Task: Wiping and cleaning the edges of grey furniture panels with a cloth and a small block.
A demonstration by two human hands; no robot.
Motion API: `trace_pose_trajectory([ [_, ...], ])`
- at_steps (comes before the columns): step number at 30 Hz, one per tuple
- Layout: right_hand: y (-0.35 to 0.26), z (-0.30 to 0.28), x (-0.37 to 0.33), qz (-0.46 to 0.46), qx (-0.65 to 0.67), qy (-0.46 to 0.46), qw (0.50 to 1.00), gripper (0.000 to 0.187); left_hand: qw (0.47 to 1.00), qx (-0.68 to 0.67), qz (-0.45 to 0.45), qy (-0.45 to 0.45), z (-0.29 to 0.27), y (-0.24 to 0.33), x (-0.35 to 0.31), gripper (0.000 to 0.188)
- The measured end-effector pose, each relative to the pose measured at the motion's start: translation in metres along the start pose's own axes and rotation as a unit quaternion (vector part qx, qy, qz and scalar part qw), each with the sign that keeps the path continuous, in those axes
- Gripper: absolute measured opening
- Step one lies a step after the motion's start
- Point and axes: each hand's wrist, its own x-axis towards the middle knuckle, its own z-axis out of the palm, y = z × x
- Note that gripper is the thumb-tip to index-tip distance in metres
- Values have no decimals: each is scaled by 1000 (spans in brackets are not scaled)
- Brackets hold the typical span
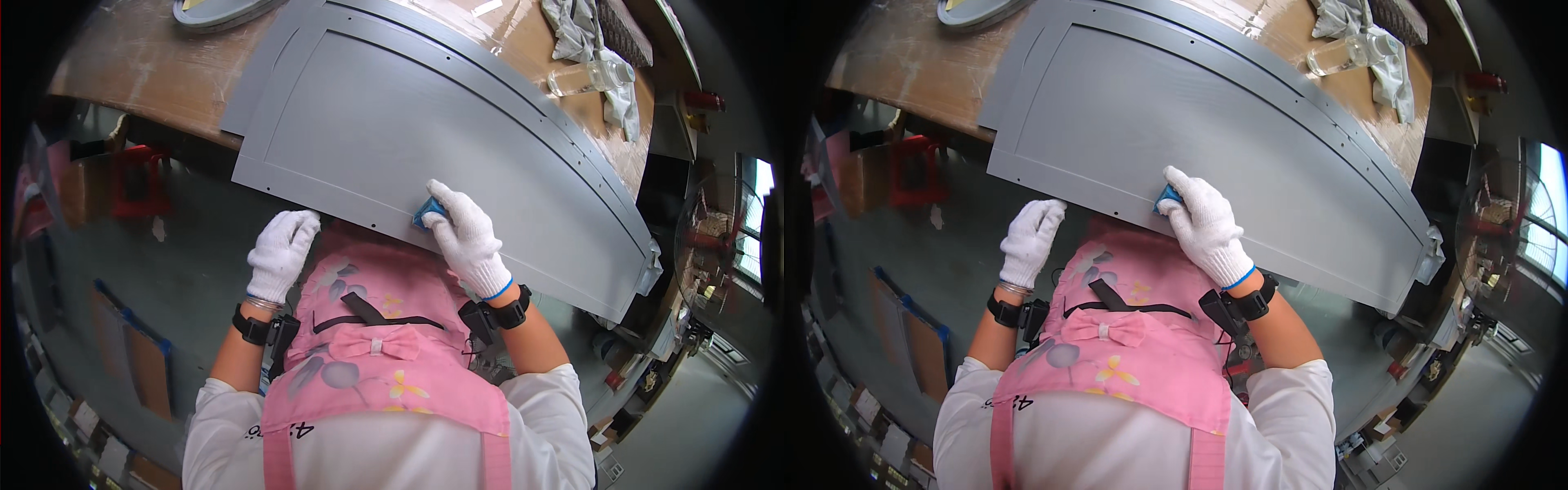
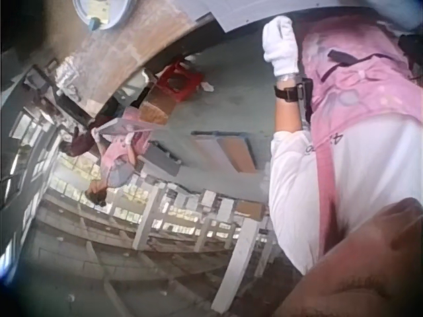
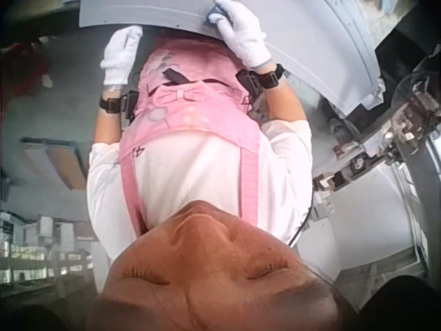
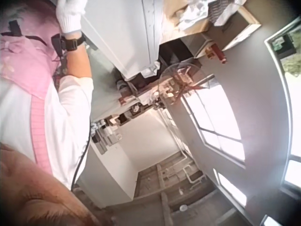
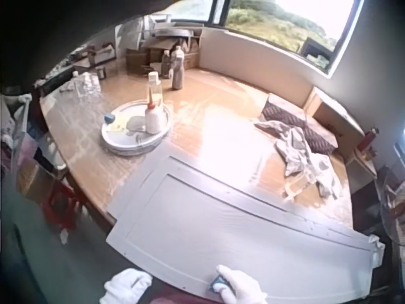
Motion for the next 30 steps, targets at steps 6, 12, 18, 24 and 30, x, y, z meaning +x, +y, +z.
trace_pose_trajectory([
  [6, -4, 5, 8, -34, -20, -11, 999, 40, 1000, 18, -13, -9, -5, -3, 7, 28],
  [12, -4, 8, 11, -43, -30, -16, 998, 41, 999, 20, -30, -20, -7, -1, 10, 27],
  [18, -4, 6, 12, -40, -22, -32, 998, 42, 1000, 22, -16, -11, -5, -5, 12, 27],
  [24, -4, 3, 7, -36, -25, -30, 999, 42, 999, 31, -29, -18, -8, -2, 14, 27],
  [30, 4, -7, -3, -26, -29, -27, 999, 42, 999, 44, -19, -12, -2, -3, 14, 27],
])
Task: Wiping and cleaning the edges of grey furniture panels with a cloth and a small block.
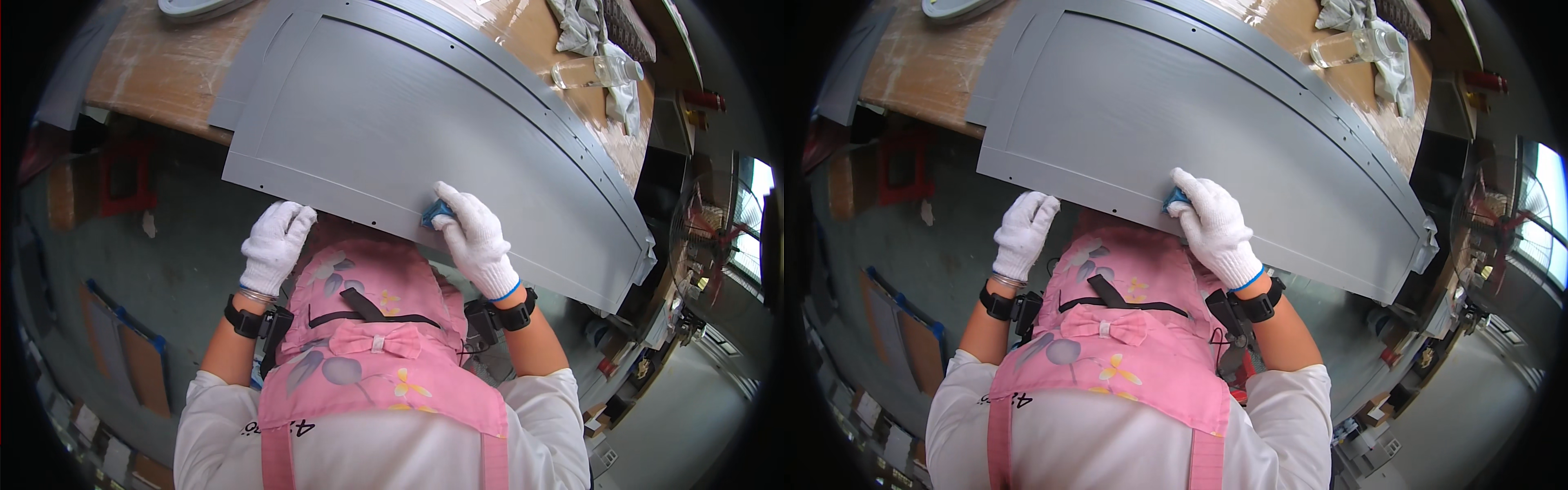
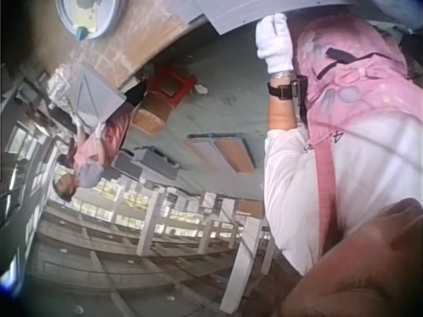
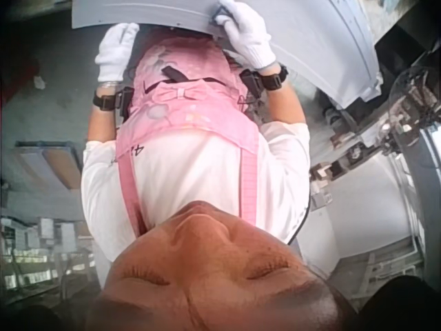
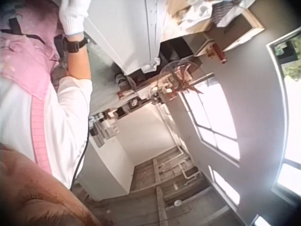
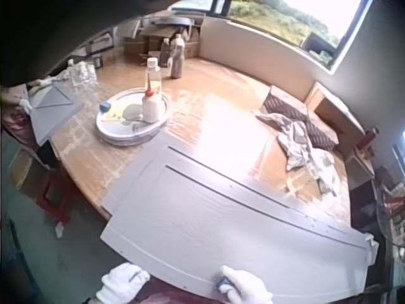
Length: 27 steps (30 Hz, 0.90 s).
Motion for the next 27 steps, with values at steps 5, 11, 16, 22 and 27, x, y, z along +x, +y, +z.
trace_pose_trajectory([
  [5, 13, -14, -16, 6, -13, -3, 1000, 41, 1000, 1, 13, -8, 6, 4, -3, 26],
  [11, 30, -37, -42, 28, -35, -19, 999, 38, 999, 3, 35, 16, 26, 13, -12, 24],
  [16, 52, -55, -69, 39, 29, 15, 999, 39, 999, 19, 46, 15, 50, 26, -24, 26],
  [22, 63, -62, -72, 53, 57, 40, 996, 41, 999, -4, 33, 14, 78, 41, -41, 27],
  [27, 58, -48, -54, -11, 74, 9, 997, 40, 1000, -27, 11, 8, 89, 51, -53, 25],
])
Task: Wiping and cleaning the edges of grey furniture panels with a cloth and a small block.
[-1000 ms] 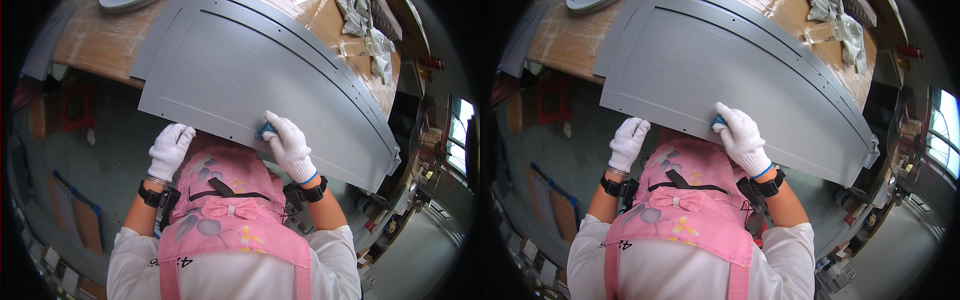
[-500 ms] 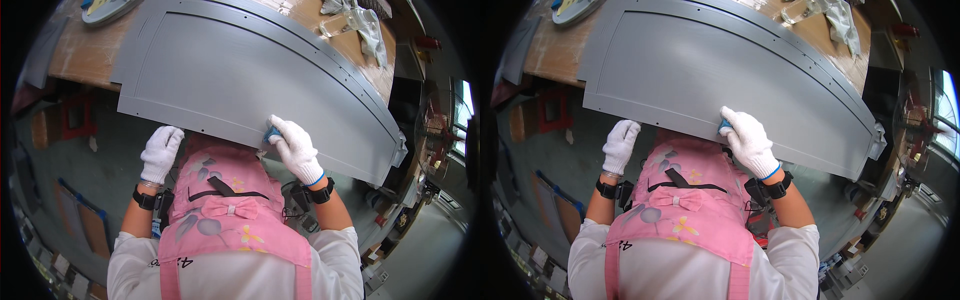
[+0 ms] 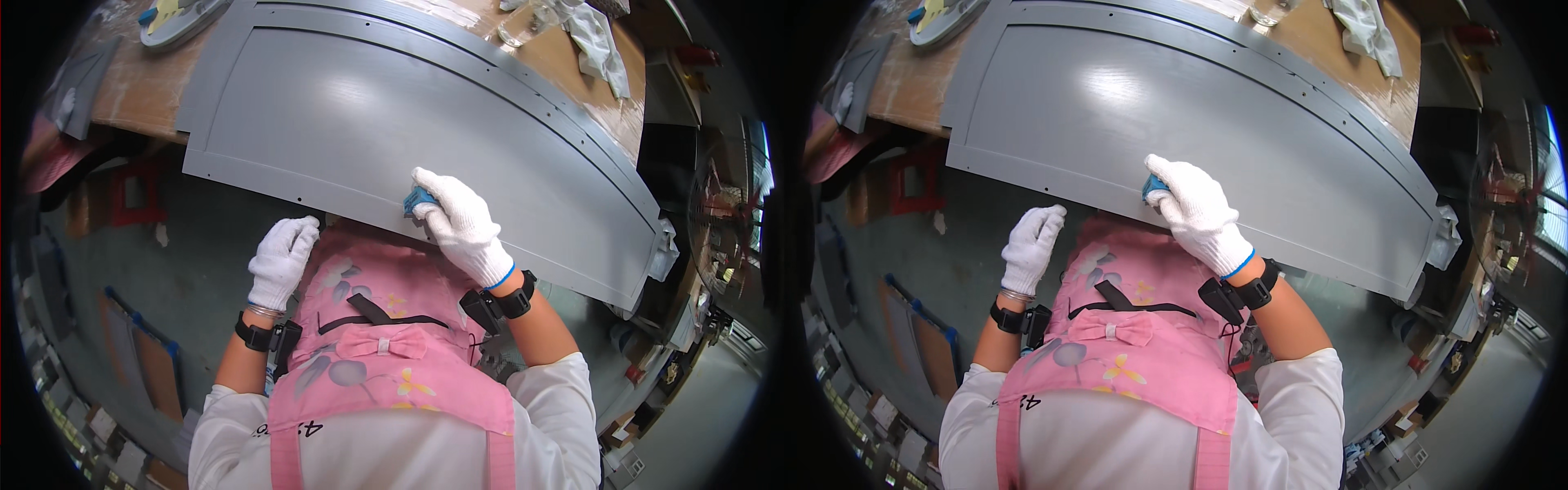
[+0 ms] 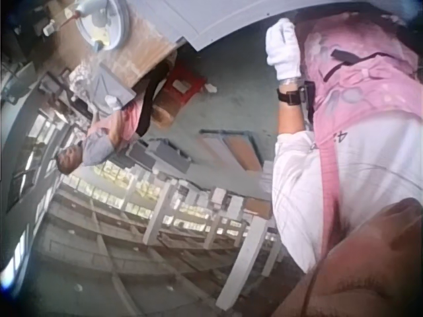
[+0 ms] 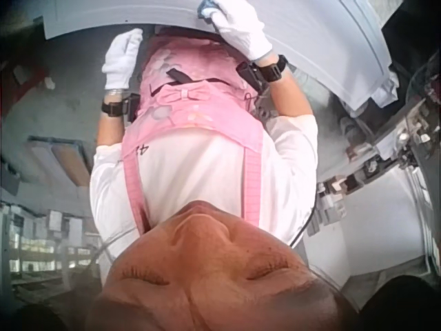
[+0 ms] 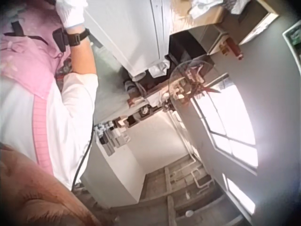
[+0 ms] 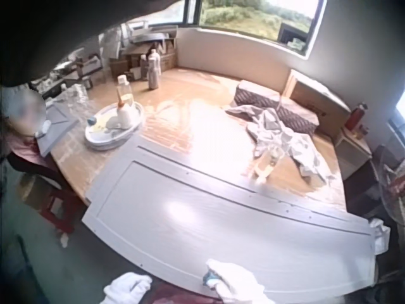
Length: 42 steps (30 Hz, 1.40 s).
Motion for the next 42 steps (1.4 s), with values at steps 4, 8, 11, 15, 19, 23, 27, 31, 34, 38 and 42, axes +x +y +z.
trace_pose_trajectory([
  [4, -4, 12, 12, -28, -21, -24, 999, 39, 1000, -8, -6, 12, -5, -3, -8, 24],
  [8, -7, 14, 16, -25, -38, -40, 998, 38, 1000, 1, 0, 22, -14, -9, -12, 25],
  [11, -4, 11, 10, -19, -43, -46, 998, 38, 1000, 3, -1, 18, -17, -11, -12, 26],
  [15, 4, -11, -9, 10, -91, -54, 994, 35, 1000, -7, -13, 9, -18, -12, -10, 27],
  [19, 10, -29, -25, 33, -133, -37, 990, 33, 1000, -20, -22, 5, -14, -12, -10, 27],
  [23, 14, -15, -21, -1, -59, 13, 998, 35, 1000, -10, -18, -2, -11, -5, -10, 26],
  [27, 14, -16, -21, -8, -80, -21, 997, 37, 1000, -4, -6, -3, -8, -5, -9, 26],
  [31, 21, -47, -44, 51, -112, -32, 992, 30, 1000, -14, 10, 15, -1, -15, -12, 27],
  [34, 32, -67, -65, 61, -141, -14, 988, 29, 1000, -26, 6, 6, 1, -14, -11, 27],
  [38, 35, -58, -65, 52, -93, 29, 994, 33, 1000, 2, 24, -2, 6, -5, -8, 27],
  [42, 36, -54, -63, 23, -88, 20, 996, 34, 999, 5, 31, -7, 7, 4, -5, 26],
])
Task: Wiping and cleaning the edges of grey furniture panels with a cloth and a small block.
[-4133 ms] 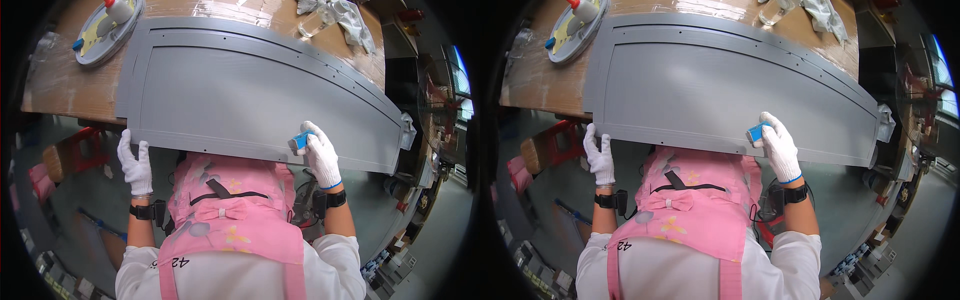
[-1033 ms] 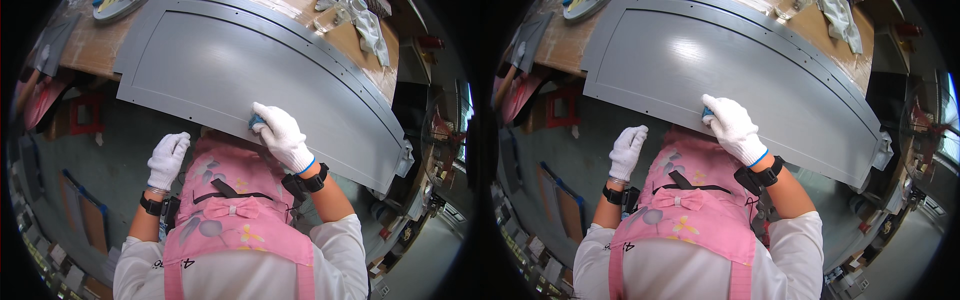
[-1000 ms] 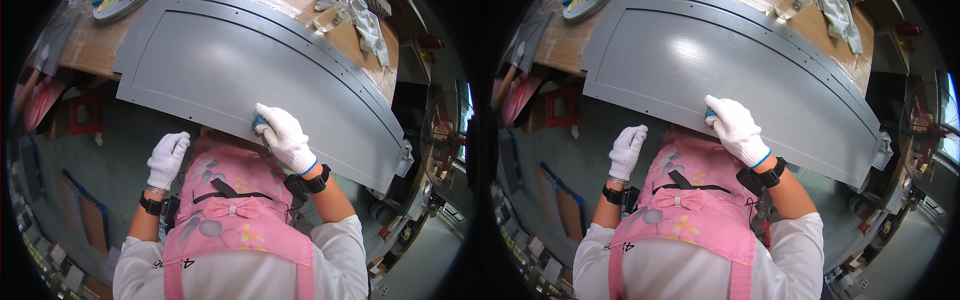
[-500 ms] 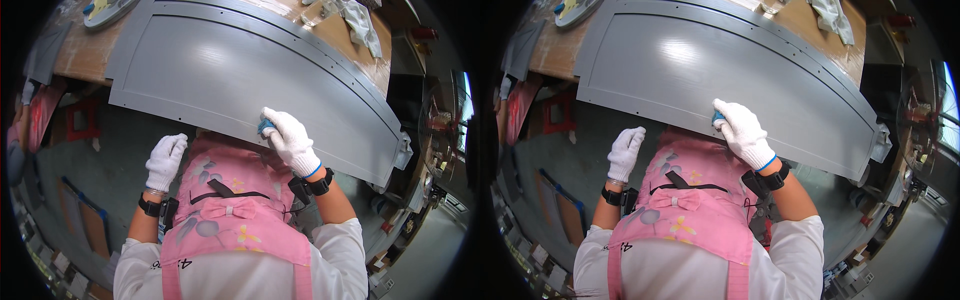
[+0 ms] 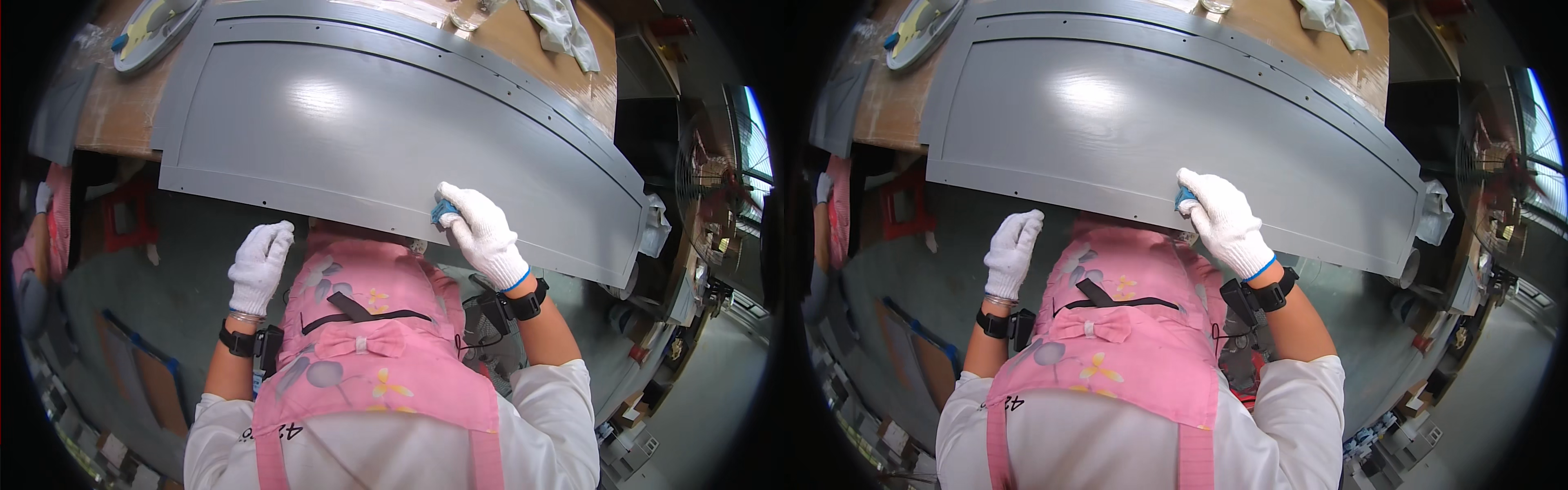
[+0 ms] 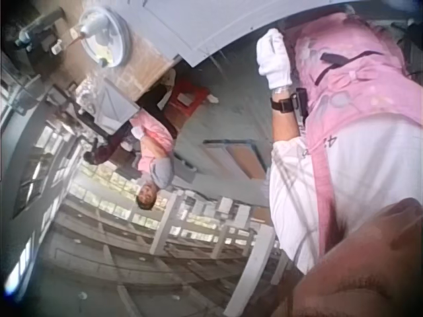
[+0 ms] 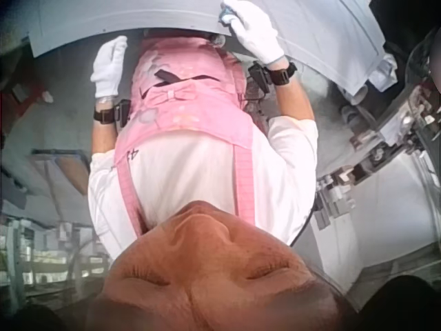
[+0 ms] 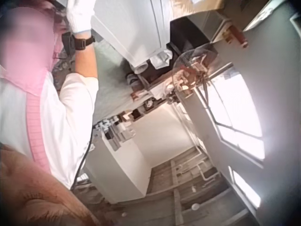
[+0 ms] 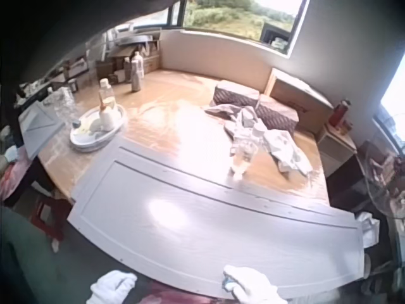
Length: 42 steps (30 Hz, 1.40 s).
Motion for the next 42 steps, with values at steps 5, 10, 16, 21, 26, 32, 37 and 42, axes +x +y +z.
trace_pose_trajectory([
  [5, 20, -35, -27, 32, -74, -26, 996, 28, 1000, 0, -10, -3, 6, -1, -1, 27],
  [10, 34, -39, -44, 40, -61, 30, 997, 33, 1000, 6, -8, -19, 15, 9, -1, 26],
  [16, 33, -28, -45, 2, -47, 37, 998, 35, 999, 11, 9, -32, 20, 28, 4, 26],
  [21, 60, -68, -73, 78, -104, -1, 992, 34, 999, 31, 14, -29, 22, 31, 1, 26],
  [26, 63, -63, -80, 48, -67, 67, 994, 37, 999, 26, 17, -38, 30, 39, 0, 27],
  [32, 69, -79, -90, 73, -87, 31, 993, 30, 998, 47, 28, -40, 33, 48, 1, 29],
  [37, 91, -104, -113, 125, -111, 25, 986, 31, 998, 33, 24, -36, 40, 50, -3, 28],
  [42, 94, -89, -114, 64, -90, 66, 992, 36, 998, 34, 33, -43, 46, 58, -2, 27],
])
